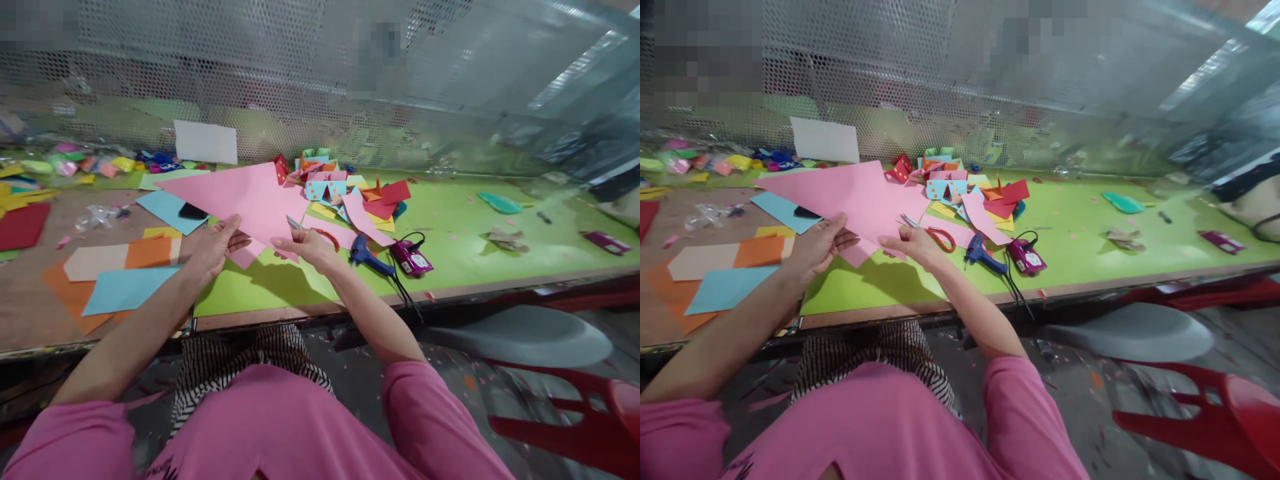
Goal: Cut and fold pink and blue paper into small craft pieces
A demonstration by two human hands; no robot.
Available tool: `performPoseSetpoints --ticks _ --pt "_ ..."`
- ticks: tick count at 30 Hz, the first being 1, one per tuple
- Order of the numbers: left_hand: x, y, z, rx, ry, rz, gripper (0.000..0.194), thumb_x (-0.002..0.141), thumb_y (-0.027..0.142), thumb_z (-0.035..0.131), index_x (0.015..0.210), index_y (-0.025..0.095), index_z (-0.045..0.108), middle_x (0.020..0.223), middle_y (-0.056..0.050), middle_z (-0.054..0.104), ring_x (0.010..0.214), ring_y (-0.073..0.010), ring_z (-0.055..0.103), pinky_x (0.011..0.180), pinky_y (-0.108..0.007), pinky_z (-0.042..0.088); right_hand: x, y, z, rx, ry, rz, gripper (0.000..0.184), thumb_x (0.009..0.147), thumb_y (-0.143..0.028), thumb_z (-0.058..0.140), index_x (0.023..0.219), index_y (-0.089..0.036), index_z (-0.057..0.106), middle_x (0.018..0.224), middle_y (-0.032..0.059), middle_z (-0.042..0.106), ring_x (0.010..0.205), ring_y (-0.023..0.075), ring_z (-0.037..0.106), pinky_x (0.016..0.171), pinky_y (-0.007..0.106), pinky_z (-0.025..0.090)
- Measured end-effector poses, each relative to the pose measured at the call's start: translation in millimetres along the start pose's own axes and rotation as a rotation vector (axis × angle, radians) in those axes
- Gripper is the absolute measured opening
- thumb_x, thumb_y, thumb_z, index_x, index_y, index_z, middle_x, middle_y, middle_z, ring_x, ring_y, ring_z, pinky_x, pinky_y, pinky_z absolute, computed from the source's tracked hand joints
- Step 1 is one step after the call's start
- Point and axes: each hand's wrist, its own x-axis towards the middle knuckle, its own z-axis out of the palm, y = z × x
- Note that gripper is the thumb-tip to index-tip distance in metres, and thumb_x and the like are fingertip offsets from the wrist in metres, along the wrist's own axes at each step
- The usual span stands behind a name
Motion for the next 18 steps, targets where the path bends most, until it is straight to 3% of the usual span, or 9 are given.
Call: performPoseSetpoints --ticks 4,8,12,18 --pt "-4 0 3.2 -0.03 0.032 0.036 0.023 0.081 0.034 0.081 0.077 0.019 0.064 0.067 -0.003 0.068 0.074 -0.0192 0.073 0.082 -0.035 0.064 1 2 3 -0.027 -0.077 -0.002 0.026 0.078 -0.043 0.081 0.066 -0.023 0.069 0.073 0.0043 0.075 0.066 0.0159 0.063 0.065 0.033 0.051" --pt "-4 0 3.6 -0.062 0.065 0.041 0.023 0.081 0.03 0.081 0.074 0.02 0.061 0.066 -0.001 0.067 0.066 -0.0156 0.069 0.081 -0.033 0.064 1 -2 7 -0.012 -0.07 0.019 0.019 0.08 -0.035 0.079 0.069 -0.022 0.072 0.074 0.0058 0.076 0.066 0.0151 0.064 0.068 0.033 0.055" --pt "-1 6 -6.4 -0.092 0.105 0.063 0.022 0.082 0.028 0.08 0.073 0.02 0.062 0.066 0.001 0.067 0.059 -0.0123 0.065 0.076 -0.029 0.063 -2 1 5 -0.006 -0.061 0.014 0.023 0.078 -0.037 0.081 0.067 -0.02 0.071 0.071 0.0065 0.075 0.063 0.0135 0.063 0.065 0.03 0.054" --pt "-1 23 -27.1 -0.071 0.132 0.123 0.019 0.086 0.035 0.078 0.078 0.021 0.065 0.073 0.0 0.072 0.068 -0.0147 0.068 0.071 -0.028 0.059 -3 8 -4 0.047 -0.09 0.032 0.028 0.069 -0.045 0.086 0.066 -0.02 0.073 0.065 0.0041 0.074 0.058 0.0116 0.063 0.057 0.026 0.05"
